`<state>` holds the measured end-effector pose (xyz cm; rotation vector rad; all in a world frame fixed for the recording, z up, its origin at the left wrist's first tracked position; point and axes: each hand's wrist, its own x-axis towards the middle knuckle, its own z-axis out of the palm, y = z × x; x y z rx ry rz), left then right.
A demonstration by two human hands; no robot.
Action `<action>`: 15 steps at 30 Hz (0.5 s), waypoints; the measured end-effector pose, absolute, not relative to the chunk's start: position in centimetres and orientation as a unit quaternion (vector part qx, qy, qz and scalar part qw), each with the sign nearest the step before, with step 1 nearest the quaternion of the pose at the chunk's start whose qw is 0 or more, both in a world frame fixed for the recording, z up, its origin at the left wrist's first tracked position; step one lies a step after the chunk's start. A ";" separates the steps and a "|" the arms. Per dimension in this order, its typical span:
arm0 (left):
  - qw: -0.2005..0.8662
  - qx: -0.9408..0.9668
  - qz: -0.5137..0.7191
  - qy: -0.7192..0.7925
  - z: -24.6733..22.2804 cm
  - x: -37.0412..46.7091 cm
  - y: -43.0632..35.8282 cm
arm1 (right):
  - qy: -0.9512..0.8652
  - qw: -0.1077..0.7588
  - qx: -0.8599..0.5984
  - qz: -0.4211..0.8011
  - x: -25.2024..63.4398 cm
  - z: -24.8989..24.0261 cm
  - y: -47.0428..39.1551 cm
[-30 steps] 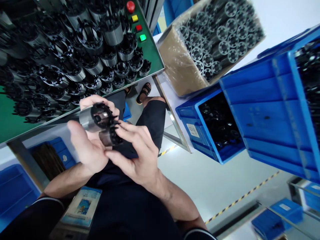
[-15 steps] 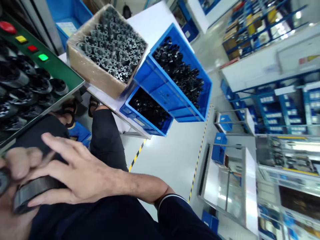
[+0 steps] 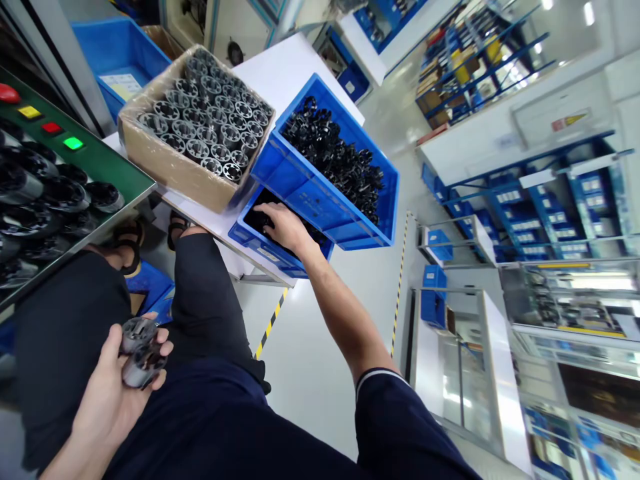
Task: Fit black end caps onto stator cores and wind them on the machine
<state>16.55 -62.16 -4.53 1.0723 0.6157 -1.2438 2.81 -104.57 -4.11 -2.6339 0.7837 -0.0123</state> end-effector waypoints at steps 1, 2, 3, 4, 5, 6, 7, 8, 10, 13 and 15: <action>0.641 0.486 -0.537 0.254 -4.3 16.6 -62.0 | 0.276 0.199 -0.940 -0.002 2.9 -4.7 -105.0; 0.642 0.504 -0.529 0.232 -4.1 16.7 -61.8 | 0.274 0.201 -0.940 -0.004 3.0 -5.1 -105.2; 0.641 0.521 -0.524 0.207 -3.9 16.8 -61.6 | 0.275 0.203 -0.940 -0.012 2.9 -5.4 -105.3; 0.640 0.534 -0.522 0.184 -3.7 16.9 -61.4 | 0.280 0.203 -0.938 -0.024 2.7 -5.5 -105.2; 0.641 0.544 -0.517 0.159 -3.6 17.0 -61.2 | 0.288 0.201 -0.935 -0.042 2.4 -5.5 -105.1; 0.645 0.554 -0.508 0.135 -3.4 17.2 -61.0 | 0.300 0.198 -0.931 -0.063 1.9 -5.5 -105.1; 0.651 0.561 -0.499 0.112 -3.3 17.3 -60.8 | 0.314 0.194 -0.925 -0.086 1.4 -5.4 -105.1; 0.656 0.566 -0.490 0.093 -3.2 17.4 -60.6 | 0.329 0.190 -0.919 -0.108 0.9 -5.2 -105.1; 0.667 0.569 -0.478 0.059 -3.0 17.7 -60.3 | 0.354 0.186 -0.904 -0.147 -0.1 -4.9 -105.3; 0.679 0.565 -0.469 0.007 -3.2 17.9 -60.1 | 0.385 0.190 -0.883 -0.188 -0.9 -4.5 -104.3; 0.685 0.558 -0.468 -0.025 -3.3 18.2 -60.3 | 0.402 0.207 -0.863 -0.225 -0.8 -4.0 -102.0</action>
